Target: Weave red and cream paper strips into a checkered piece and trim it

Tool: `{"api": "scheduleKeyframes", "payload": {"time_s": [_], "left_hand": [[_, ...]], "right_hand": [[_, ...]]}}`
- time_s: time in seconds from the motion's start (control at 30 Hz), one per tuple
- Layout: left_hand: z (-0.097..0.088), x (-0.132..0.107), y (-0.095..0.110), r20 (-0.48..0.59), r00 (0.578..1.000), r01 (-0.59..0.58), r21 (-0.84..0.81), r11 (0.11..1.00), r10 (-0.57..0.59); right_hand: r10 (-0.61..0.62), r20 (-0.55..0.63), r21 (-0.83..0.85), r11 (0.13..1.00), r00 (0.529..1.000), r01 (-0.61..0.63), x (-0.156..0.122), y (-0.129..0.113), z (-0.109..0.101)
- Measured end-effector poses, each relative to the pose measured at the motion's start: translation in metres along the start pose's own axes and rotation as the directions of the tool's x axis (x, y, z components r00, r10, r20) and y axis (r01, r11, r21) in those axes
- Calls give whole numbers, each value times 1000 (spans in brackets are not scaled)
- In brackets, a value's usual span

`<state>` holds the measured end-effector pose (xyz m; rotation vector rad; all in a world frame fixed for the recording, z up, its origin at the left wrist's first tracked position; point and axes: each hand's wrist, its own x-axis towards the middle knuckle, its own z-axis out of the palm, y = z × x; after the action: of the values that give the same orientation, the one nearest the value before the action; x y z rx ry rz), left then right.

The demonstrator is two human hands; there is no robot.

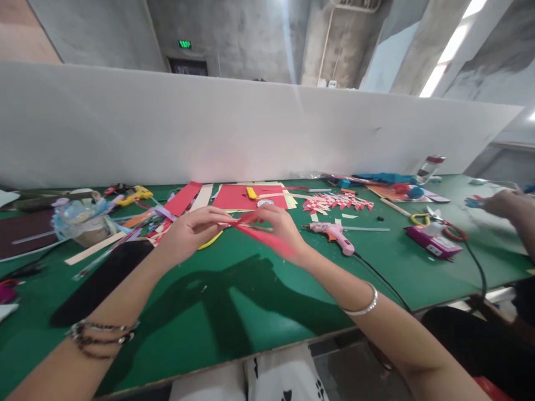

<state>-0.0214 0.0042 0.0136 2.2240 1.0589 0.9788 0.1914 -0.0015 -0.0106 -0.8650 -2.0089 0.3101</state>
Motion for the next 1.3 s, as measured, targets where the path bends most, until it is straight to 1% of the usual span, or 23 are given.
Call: {"api": "scheduleKeyframes", "payload": {"time_s": [0.03, 0.1, 0.13, 0.2, 0.27, 0.33, 0.4, 0.43, 0.47, 0.53, 0.6, 0.67, 0.73, 0.8, 0.87, 0.9, 0.97, 1.07, 1.17, 1.3], "left_hand": [[2, -2, -3, 4, 997, -77, 66, 995, 77], [7, -11, -12, 69, 974, -224, 231, 947, 214], [9, -17, -17, 125, 955, -296, 321, 900, 270], [15, -32, -28, 272, 894, -446, 478, 757, 355], [19, -48, -35, 430, 810, -586, 565, 580, 399], [21, -64, -39, 543, 734, -679, 586, 442, 408], [22, -76, -40, 598, 690, -723, 584, 368, 408], [23, -80, -40, 607, 683, -730, 584, 355, 406], [25, -84, -40, 607, 687, -726, 588, 357, 399], [29, -88, -41, 584, 723, -690, 603, 400, 368], [34, -89, -40, 549, 770, -636, 609, 474, 327], [38, -88, -38, 516, 812, -572, 606, 553, 273], [40, -86, -34, 467, 861, -479, 612, 629, 202], [41, -83, -31, 388, 915, -349, 622, 701, 112], [41, -80, -27, 327, 945, -229, 597, 769, 28], [41, -79, -26, 319, 948, -186, 571, 800, -7], [42, -77, -23, 346, 936, -137, 506, 851, -55], [44, -76, -23, 398, 912, -96, 438, 894, -97], [46, -76, -23, 403, 908, -74, 423, 903, -114], [46, -74, -18, 410, 902, -84, 473, 877, -135]], "right_hand": [[-27, 20, -121, 992, 999, 30, -1, 2, -1], [-54, 124, -334, 938, 991, 93, -7, 7, -2], [-53, 200, -413, 901, 978, 133, -11, 10, 0], [-14, 354, -515, 832, 935, 207, -20, 16, 3], [44, 446, -558, 794, 894, 240, -28, 21, 7], [83, 471, -554, 803, 878, 221, -34, 24, 8], [84, 463, -509, 840, 882, 187, -37, 25, 5], [81, 455, -480, 861, 887, 168, -38, 25, 3], [76, 448, -451, 880, 891, 152, -39, 24, 0], [75, 434, -396, 911, 898, 116, -41, 21, -6], [84, 432, -337, 938, 898, 75, -45, 16, -12], [83, 473, -258, 965, 877, 48, -51, 10, -15], [71, 526, -197, 980, 848, 40, -59, 4, -14], [71, 563, -193, 980, 823, 48, -67, 1, -9], [96, 589, -230, 972, 802, 53, -72, -1, -3], [112, 602, -249, 967, 790, 53, -73, -1, 0], [134, 615, -268, 962, 777, 46, -74, 0, 5], [133, 616, -241, 970, 776, 25, -72, 2, 8], [134, 620, -195, 981, 773, -14, -70, 4, 7], [145, 644, -158, 986, 751, -55, -62, 3, 5]]}}
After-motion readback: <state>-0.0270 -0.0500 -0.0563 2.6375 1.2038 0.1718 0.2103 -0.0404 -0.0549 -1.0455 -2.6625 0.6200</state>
